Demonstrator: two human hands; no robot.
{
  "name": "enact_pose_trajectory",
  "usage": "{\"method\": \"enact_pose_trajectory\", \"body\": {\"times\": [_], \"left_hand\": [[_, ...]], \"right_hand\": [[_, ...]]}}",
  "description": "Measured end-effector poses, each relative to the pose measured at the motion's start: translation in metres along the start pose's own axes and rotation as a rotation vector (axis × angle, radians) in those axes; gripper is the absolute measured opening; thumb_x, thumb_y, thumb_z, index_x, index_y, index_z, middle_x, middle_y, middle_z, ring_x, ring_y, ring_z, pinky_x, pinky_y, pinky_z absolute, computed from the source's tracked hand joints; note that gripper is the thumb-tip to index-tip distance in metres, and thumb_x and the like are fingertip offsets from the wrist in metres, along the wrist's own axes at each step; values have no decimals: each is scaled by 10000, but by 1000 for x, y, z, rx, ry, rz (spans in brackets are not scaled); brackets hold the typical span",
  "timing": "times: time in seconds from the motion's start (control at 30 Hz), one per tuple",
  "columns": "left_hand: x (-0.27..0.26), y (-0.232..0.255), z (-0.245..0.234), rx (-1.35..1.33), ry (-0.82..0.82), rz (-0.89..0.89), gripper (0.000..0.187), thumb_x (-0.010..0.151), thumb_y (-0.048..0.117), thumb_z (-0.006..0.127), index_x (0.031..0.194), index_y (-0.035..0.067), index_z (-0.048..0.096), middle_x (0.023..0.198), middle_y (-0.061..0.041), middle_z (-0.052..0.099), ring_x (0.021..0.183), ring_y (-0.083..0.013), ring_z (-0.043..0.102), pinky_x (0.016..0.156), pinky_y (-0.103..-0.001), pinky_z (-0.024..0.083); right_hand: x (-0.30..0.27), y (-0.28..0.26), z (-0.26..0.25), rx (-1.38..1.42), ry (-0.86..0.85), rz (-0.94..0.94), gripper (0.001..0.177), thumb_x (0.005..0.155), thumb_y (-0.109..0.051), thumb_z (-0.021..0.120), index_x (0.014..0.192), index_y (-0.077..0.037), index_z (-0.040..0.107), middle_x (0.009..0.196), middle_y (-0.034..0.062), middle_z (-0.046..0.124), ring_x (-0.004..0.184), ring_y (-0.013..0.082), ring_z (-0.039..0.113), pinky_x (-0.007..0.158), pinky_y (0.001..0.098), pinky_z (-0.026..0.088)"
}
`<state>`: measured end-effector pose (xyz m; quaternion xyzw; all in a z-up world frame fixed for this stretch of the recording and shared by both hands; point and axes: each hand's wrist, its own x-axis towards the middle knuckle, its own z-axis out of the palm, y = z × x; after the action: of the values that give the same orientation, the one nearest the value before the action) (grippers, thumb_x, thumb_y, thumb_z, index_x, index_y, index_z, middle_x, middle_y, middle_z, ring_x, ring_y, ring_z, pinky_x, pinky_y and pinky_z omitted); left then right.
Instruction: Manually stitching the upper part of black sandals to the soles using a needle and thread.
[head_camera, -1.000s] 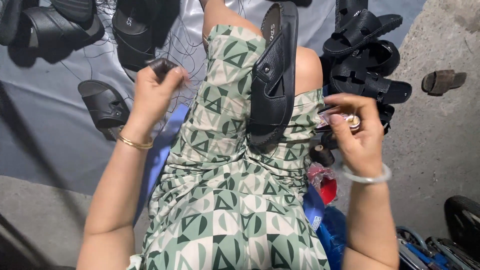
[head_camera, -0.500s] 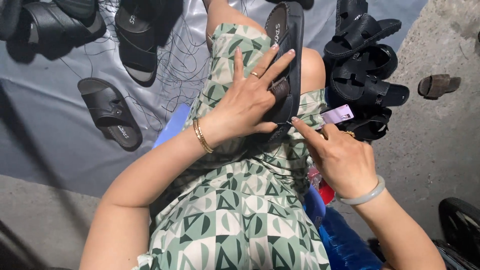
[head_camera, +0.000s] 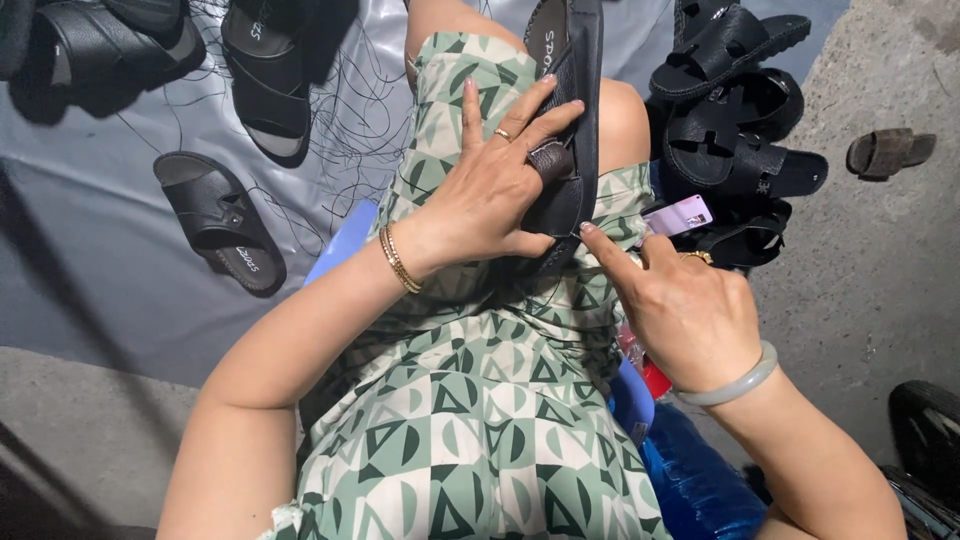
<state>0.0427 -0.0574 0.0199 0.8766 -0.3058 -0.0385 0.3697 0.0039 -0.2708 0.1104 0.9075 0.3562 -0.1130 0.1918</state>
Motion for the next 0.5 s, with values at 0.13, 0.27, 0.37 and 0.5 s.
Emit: {"method": "enact_pose_trajectory", "body": {"times": [0.13, 0.27, 0.37, 0.5], "left_hand": [[-1, -2, 6, -26, 41, 24, 600, 512, 411, 903, 697, 22, 485, 1423, -158, 268, 1350, -372, 113, 972, -750, -33], [-2, -2, 8, -16, 16, 44, 585, 502, 400, 902, 636, 25, 473, 1438, -157, 251, 1354, -375, 109, 1016, -720, 17], [-3, -3, 10, -21, 13, 74, 445, 538, 307, 792, 535, 52, 428, 1433, -166, 280, 1351, -382, 103, 1040, -686, 9], [-2, -1, 10, 18, 17, 79, 390, 547, 247, 779, 488, 39, 454, 1414, -168, 310, 1338, -381, 116, 1022, -701, 55]], "right_hand": [[8, -7, -9, -34, -60, 7, 620, 735, -128, 536, 1309, -354, 467, 666, -2, 477, 345, 139, 492, 269, 294, 362], [15, -22, -11, -87, -118, -3, 448, 783, -126, 487, 1216, -243, 472, 609, 27, 509, 321, 138, 501, 256, 279, 374], [21, -37, -8, -56, -336, 72, 318, 904, -187, 380, 1222, -193, 393, 631, 40, 487, 323, 115, 469, 253, 254, 365], [21, -57, 7, -97, -285, 145, 256, 908, -208, 366, 1160, -177, 400, 651, 36, 453, 350, 112, 457, 265, 252, 339]]}}
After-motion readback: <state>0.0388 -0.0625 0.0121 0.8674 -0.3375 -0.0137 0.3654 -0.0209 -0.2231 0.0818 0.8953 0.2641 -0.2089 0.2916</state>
